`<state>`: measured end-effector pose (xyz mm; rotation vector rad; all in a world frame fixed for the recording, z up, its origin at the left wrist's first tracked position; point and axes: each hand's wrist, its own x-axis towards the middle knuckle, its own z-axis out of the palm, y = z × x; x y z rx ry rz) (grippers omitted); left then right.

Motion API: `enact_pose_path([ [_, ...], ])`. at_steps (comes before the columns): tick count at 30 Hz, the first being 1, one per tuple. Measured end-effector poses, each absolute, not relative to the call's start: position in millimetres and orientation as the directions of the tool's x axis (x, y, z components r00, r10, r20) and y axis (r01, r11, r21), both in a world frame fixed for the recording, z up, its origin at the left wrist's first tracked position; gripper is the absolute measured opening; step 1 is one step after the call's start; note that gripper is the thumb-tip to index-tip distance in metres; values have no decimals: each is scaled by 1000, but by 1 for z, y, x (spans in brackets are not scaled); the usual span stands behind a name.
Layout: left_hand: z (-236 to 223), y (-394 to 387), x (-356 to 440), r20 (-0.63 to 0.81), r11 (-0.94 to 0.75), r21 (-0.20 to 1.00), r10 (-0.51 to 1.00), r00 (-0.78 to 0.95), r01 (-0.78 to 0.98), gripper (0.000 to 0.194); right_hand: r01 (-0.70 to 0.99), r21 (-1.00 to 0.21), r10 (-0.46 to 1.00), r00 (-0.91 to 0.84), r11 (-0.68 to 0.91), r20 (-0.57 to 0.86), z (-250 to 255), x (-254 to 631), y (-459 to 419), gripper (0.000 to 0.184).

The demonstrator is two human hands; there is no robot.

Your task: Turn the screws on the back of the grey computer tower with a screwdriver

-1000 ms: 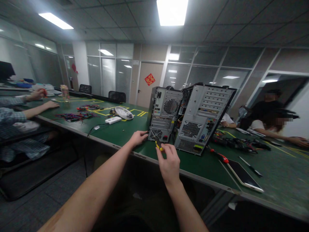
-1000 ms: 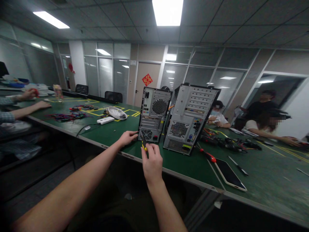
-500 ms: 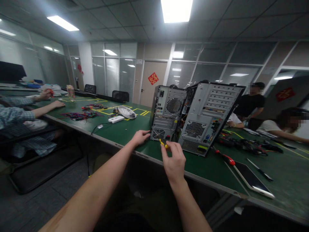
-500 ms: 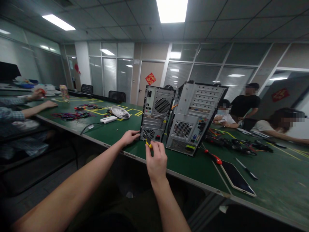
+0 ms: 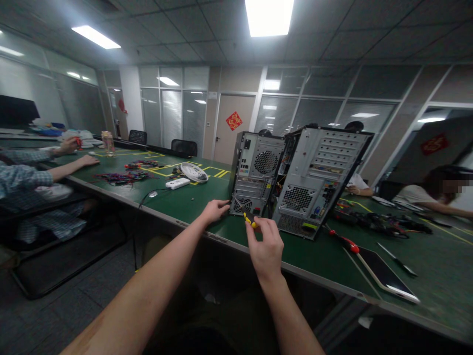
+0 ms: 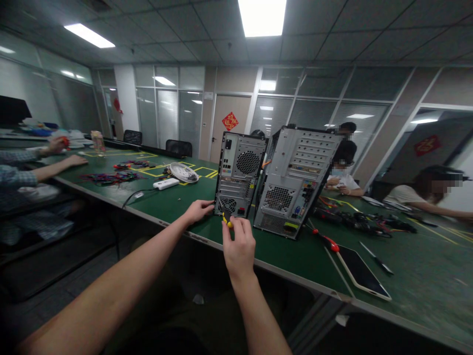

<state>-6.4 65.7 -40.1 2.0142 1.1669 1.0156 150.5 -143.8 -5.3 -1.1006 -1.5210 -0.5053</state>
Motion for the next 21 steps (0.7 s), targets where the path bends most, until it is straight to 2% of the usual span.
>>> enact_pose_path([
  [21,-40,65,-7,311,-426,787,899,309,447,50,849,-252,377,69,465,924,-6,148,-145,13],
])
